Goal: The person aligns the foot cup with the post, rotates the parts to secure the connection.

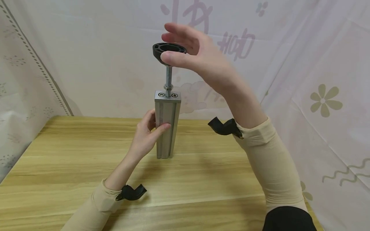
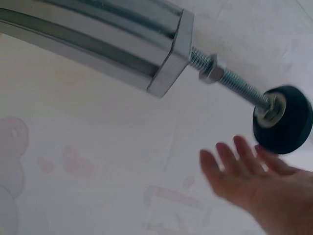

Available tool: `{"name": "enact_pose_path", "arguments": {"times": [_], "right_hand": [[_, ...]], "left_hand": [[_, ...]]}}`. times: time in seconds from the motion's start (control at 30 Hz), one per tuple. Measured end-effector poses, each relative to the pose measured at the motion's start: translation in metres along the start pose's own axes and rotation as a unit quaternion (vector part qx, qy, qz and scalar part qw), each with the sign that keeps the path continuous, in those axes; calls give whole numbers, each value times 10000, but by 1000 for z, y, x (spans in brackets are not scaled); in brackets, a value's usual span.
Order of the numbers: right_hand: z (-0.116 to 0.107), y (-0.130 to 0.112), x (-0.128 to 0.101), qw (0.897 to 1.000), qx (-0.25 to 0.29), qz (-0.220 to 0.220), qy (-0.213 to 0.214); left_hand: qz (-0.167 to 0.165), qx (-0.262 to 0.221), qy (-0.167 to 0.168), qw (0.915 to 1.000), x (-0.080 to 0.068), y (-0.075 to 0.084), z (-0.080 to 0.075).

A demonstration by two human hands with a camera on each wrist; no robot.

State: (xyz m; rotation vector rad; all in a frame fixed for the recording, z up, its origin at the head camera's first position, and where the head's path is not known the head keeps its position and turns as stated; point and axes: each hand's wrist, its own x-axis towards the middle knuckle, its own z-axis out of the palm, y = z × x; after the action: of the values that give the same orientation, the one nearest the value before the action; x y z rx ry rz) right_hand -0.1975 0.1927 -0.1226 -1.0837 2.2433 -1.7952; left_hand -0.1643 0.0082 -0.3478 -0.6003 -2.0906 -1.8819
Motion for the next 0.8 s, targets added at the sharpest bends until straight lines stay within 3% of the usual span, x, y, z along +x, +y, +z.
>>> {"name": "enact_pose_path", "arguments": {"times": [0.17,0.33,0.5,0.67,0.8], "right_hand": [[-14,19,7,9873,1421,-443,-558],[-17,27,11,9777,1890,-286,-870],[-17,25,9,9838,1485,-380,-931],[-15,13,4,9965,477,-235,-651],[-8,-1,0,9985,-446,37,-322]], "left_hand": [[-33,26,-6,10000,0,-1,0],[-63,37,-4,10000,-1,-2,1],[-10,21,-9,10000,-2,0,2],[4,24,3,10000,-2,0,2],[5,19,5,10000,-1,-1,1]]}}
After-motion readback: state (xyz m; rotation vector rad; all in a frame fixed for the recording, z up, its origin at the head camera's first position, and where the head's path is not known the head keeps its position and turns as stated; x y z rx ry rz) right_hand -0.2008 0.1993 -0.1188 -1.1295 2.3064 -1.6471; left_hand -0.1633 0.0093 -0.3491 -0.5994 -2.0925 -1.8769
